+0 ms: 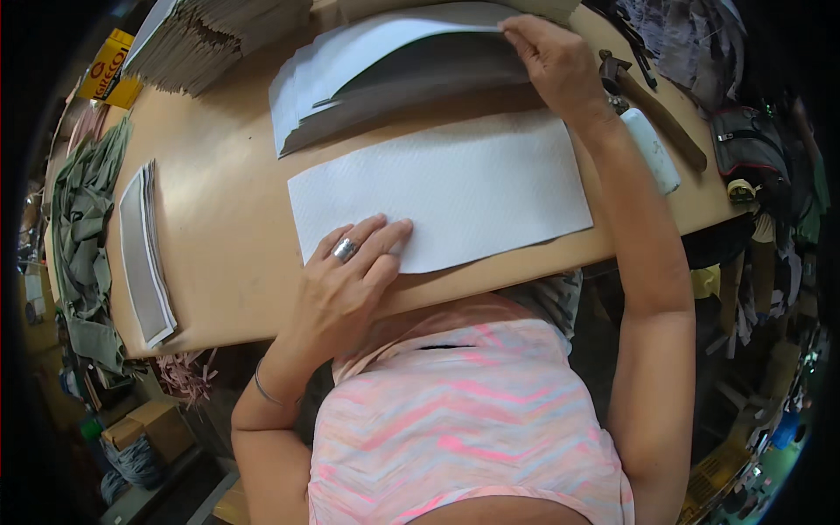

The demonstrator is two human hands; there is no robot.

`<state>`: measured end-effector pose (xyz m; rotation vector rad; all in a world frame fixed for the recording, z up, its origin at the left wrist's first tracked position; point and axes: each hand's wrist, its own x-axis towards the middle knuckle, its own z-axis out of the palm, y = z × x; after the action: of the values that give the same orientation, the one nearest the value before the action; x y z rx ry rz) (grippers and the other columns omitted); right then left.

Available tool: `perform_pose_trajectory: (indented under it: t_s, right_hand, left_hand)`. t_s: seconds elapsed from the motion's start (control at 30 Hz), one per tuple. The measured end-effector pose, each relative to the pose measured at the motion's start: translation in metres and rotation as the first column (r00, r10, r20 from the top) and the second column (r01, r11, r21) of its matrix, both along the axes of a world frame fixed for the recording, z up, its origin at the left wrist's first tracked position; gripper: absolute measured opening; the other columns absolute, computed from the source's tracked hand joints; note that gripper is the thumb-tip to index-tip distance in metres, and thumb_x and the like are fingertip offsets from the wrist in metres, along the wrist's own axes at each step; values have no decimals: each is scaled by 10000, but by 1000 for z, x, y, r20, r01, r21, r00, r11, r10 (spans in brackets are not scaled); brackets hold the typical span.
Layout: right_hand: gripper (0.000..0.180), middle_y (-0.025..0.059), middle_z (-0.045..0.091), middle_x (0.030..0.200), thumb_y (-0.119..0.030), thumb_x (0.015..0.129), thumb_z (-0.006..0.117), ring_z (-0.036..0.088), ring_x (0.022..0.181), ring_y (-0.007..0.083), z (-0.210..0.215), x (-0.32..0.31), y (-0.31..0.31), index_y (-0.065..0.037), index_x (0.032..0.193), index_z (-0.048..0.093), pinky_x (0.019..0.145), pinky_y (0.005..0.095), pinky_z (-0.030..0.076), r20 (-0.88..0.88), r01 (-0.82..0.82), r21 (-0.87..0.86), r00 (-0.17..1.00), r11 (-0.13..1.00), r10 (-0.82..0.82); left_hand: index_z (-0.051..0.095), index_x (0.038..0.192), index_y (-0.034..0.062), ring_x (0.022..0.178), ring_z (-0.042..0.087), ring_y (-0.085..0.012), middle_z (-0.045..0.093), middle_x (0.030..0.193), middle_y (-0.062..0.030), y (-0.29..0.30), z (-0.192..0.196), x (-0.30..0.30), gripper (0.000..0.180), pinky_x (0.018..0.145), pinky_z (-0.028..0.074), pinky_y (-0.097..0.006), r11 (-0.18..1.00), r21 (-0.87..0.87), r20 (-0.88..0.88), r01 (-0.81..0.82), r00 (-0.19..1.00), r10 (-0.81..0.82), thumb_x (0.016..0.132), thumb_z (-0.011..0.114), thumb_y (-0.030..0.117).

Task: The person applies glue from a bottle onto white paper sheets and then places brown paper on top, pressing down to adhere them. The process is repeated for multiple sheets, with the person smoothing each assembly and stacking the finished pieces.

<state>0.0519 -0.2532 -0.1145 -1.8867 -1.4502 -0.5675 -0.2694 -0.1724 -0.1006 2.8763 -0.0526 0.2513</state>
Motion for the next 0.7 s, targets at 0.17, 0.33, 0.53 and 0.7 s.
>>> perform_pose_trajectory:
  t_s: [0.17, 0.33, 0.53, 0.7]
  right_hand:
    - [91, 102, 671, 936, -83, 842, 603, 658, 839, 280, 33, -41, -20, -27, 913, 613, 788, 346, 529, 223, -248, 100, 949, 964, 221]
    - [169, 124, 626, 1004, -68, 768, 626, 634, 929, 300, 4, -98, -83, -13, 921, 580, 915, 446, 478, 99, -334, -207, 928, 920, 359]
    - [310, 130, 606, 1107, -123, 762, 681, 580, 1069, 284, -10, -110, -111, -28, 1040, 585, 940, 476, 443, -37, -237, -261, 971, 936, 236]
    - [427, 146, 604, 1139, -202, 803, 695, 562, 1074, 326, -6, -50, -159, -43, 1181, 574, 905, 422, 448, 126, 388, -159, 920, 908, -371]
  left_hand:
    - [551, 944, 39, 1095, 559, -325, 564, 1219, -144, 7, 2, -1, 260, 871, 457, -411, 885, -457, 30, -91, 993, 118, 779, 691, 184]
    - [510, 1015, 61, 878, 535, -96, 578, 1115, -69, 47, -30, -40, 156, 751, 455, -256, 268, -919, -96, -290, 821, 562, 896, 596, 114]
    - [490, 1111, 25, 825, 493, -59, 520, 1112, -64, 37, -22, -23, 258, 711, 436, -212, 159, -951, -130, -266, 809, 574, 868, 564, -19]
    - [484, 1235, 28, 734, 487, -54, 489, 1101, -57, 42, -5, -27, 466, 647, 435, -204, 360, -828, -213, -430, 835, 507, 796, 601, -79]
